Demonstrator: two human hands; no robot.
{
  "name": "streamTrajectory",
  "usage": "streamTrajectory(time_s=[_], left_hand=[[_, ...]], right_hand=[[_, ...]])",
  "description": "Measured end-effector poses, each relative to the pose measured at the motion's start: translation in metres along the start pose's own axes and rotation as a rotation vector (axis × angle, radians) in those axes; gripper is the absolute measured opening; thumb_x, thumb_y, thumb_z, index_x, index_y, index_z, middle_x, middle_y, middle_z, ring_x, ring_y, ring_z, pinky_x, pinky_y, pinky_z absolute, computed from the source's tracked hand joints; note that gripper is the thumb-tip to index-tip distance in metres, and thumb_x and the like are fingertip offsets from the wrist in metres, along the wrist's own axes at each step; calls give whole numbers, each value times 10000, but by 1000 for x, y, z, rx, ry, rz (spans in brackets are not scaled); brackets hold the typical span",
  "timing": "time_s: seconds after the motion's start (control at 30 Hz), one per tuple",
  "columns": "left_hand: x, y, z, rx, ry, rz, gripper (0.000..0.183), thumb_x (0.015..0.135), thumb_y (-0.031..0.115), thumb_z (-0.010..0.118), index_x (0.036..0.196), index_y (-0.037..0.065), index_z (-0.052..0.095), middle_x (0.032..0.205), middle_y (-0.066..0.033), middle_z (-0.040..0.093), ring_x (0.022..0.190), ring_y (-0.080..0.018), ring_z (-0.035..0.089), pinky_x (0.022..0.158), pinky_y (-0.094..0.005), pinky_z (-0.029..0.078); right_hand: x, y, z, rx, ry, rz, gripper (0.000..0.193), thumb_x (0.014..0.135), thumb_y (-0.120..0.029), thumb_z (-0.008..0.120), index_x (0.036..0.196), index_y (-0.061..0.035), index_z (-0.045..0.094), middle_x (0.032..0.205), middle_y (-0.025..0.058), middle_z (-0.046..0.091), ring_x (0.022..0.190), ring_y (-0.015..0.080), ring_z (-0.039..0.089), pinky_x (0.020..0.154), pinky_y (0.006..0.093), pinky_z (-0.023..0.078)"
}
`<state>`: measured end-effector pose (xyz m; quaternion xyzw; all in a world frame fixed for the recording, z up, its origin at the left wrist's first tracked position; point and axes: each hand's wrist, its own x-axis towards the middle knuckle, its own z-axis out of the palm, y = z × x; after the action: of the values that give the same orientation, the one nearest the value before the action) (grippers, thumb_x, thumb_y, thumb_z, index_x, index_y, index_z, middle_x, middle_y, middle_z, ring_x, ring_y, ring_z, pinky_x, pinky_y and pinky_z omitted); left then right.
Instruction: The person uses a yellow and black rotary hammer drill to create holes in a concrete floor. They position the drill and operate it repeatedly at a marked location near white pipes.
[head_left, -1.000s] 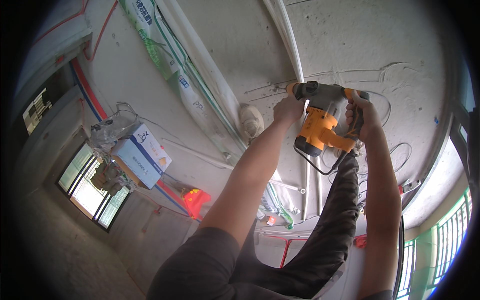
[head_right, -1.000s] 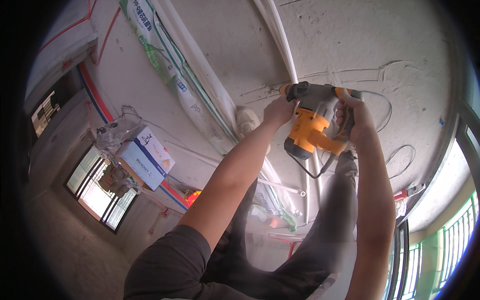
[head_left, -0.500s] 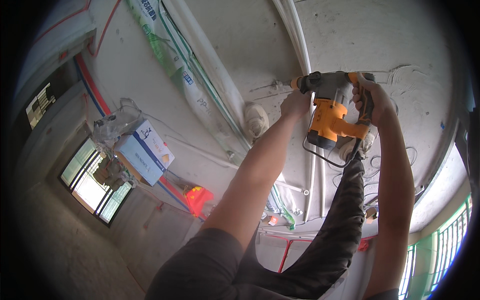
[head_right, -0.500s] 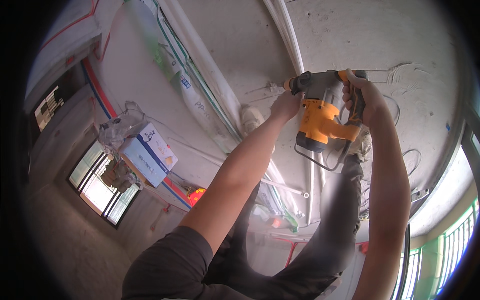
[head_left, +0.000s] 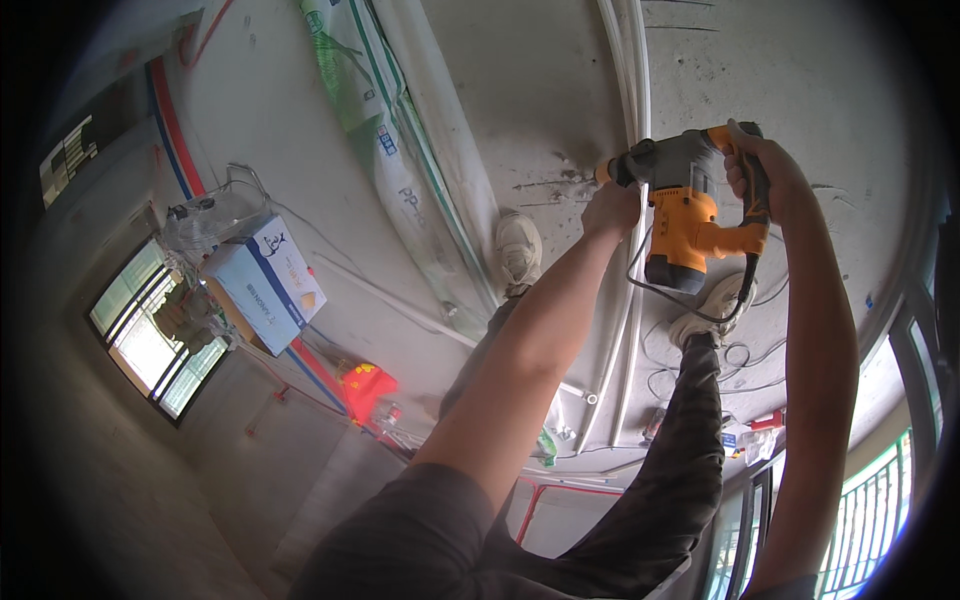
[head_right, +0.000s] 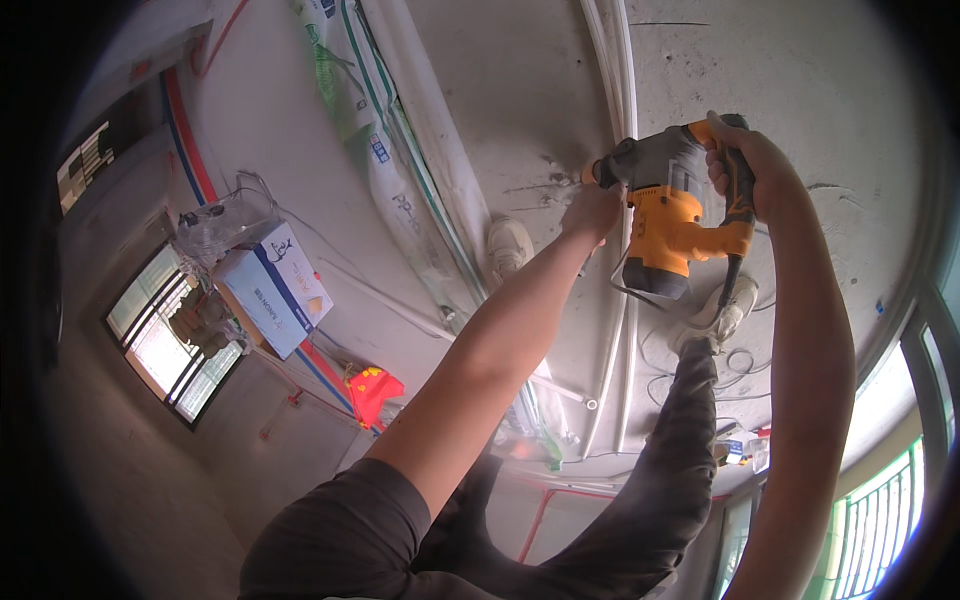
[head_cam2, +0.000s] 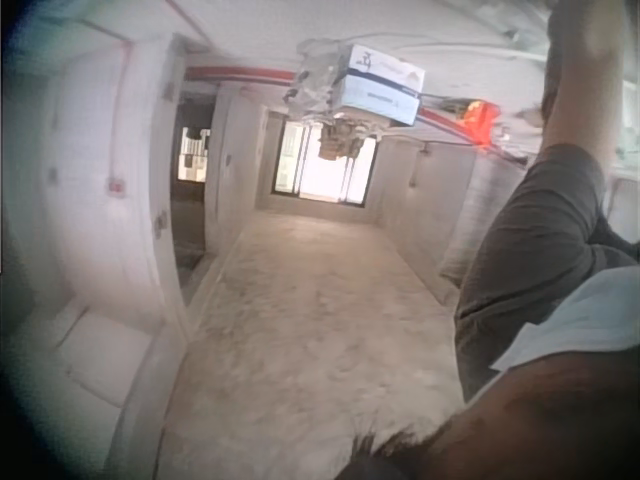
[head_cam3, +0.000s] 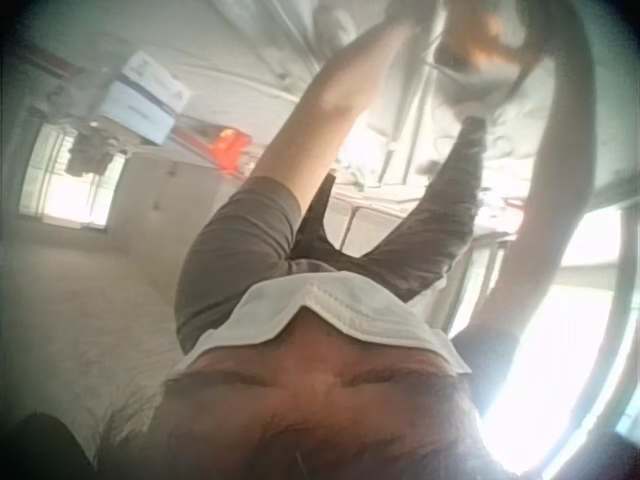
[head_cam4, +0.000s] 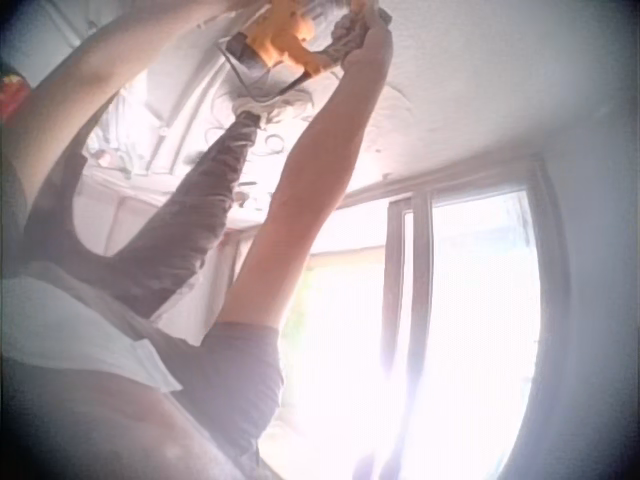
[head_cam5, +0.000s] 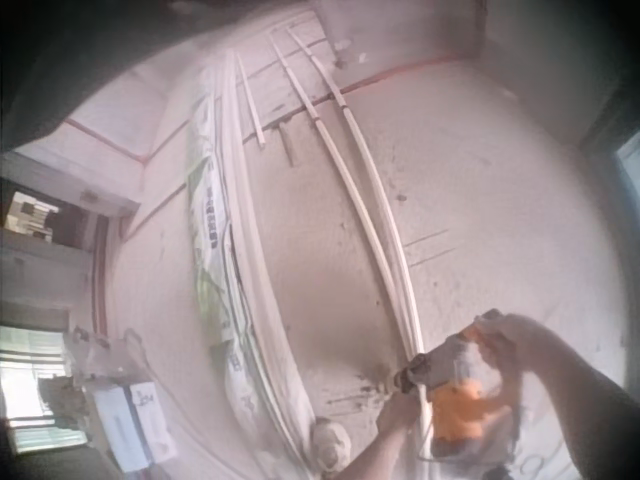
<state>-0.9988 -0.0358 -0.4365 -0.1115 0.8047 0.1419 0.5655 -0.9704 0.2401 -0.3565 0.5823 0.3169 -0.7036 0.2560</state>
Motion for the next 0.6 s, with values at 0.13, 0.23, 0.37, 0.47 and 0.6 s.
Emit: streamTrajectory(time_s=[0.13,0.23,0.37,0.47,0.6], left_hand=[[-2,-3,2,-4,12,-4,656,1048,564,480,1128,-30,748,1026,-223,776,824,-376,747,837,-485,586],[6,-8,6,-41,35,7,694,1046,591,484,1067,-52,742,908,-217,778,647,-356,757,736,-474,608],[6,-5,5,-61,39,30,688,1049,580,491,1060,-62,738,897,-218,775,639,-359,755,719,-478,607],[-6,6,-8,-85,-18,-29,665,1047,557,498,1043,-65,732,906,-213,770,639,-361,754,715,-471,608],[-13,14,-15,-99,-47,-77,611,1081,501,458,1133,-30,756,1043,-230,793,852,-387,791,890,-491,598]], right_hand=[[-8,2,7,-93,9,-50,410,1024,-454,758,985,-61,649,788,-8,641,604,58,612,502,188,523],[-4,-7,12,-108,16,-39,419,1032,-467,744,993,-62,646,792,-14,638,602,51,603,503,180,514],[2,-16,13,-97,1,-4,423,1032,-464,744,997,-54,646,784,-15,635,590,62,597,499,191,511],[11,-19,12,-120,-47,-23,424,1029,-465,748,998,-54,646,773,-15,629,586,58,593,502,196,513],[12,-22,17,-138,-8,11,433,1021,-473,758,992,-55,648,768,-12,634,583,55,595,499,200,514]])
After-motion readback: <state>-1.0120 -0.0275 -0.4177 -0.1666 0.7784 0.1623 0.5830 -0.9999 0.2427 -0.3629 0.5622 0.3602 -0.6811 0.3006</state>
